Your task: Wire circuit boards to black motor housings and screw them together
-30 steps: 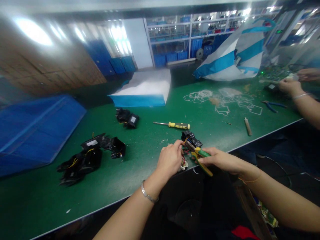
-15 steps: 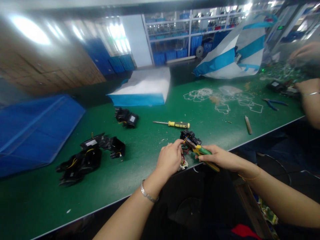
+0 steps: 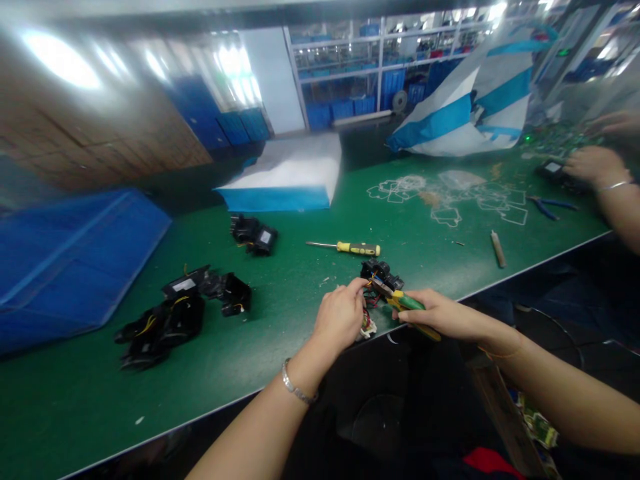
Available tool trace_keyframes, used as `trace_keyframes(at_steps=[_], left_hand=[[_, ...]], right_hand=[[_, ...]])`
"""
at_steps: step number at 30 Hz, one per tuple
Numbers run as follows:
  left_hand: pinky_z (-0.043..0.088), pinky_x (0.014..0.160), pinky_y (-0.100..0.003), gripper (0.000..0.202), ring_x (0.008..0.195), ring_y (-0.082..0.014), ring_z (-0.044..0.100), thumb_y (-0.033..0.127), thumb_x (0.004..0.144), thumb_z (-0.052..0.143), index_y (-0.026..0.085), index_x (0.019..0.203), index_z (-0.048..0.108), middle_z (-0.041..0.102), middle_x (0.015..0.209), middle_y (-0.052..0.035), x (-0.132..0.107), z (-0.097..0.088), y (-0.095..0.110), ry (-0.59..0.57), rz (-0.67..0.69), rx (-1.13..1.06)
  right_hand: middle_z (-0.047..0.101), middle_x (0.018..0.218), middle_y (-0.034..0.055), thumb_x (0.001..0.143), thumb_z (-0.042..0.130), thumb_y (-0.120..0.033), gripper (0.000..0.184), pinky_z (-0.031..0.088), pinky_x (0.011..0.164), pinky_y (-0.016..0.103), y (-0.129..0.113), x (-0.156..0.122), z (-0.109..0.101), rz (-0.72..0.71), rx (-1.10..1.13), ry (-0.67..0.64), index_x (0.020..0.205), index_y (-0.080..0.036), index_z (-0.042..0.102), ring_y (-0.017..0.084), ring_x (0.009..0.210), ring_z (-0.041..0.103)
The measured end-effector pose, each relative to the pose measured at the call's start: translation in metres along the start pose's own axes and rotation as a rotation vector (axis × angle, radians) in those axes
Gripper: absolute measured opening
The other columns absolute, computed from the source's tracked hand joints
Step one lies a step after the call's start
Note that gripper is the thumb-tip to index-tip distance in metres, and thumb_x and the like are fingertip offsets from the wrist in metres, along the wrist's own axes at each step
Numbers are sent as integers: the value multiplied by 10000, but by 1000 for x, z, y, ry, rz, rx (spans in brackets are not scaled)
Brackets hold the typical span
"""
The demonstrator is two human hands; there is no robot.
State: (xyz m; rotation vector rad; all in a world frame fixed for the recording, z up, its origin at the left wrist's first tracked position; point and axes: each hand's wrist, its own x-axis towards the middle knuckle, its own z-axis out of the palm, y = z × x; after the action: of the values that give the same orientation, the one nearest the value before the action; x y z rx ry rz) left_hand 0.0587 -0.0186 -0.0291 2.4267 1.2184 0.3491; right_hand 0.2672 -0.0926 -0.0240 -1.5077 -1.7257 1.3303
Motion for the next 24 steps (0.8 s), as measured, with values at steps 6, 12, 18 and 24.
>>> trace_keyframes(at_steps=[6,12,18,24], left_hand=[[423,717,-271,343,814,-174,596,294,950,261,299,1164,529,653,842,-19,1,-1,1,-3,7,11],[430,749,-278,354,836,-174,597,282,947,272,298,1187,531,662,870,-24,1,-3,3,-18,-19,9],[431,744,-279,359,819,-175,598,270,947,267,295,1168,548,662,862,-30,-1,-3,2,-18,-9,33],[419,720,-270,352,811,-173,597,249,936,285,302,1158,552,660,852,-27,0,-1,0,-4,-13,48]], right_hand=[[634,875,48,862,522,-364,253,433,711,280,-3,-1,5,21,74,-27,991,-151,564,173,776,563],[557,677,-6,878,506,-401,225,409,561,245,7,1,18,3,47,74,850,-178,498,136,592,522],[533,626,-22,899,474,-412,242,383,531,246,11,4,24,-3,-24,115,895,-174,522,129,540,492],[527,607,-27,903,457,-457,306,378,545,252,8,1,28,-21,-11,119,918,-163,539,133,537,490]])
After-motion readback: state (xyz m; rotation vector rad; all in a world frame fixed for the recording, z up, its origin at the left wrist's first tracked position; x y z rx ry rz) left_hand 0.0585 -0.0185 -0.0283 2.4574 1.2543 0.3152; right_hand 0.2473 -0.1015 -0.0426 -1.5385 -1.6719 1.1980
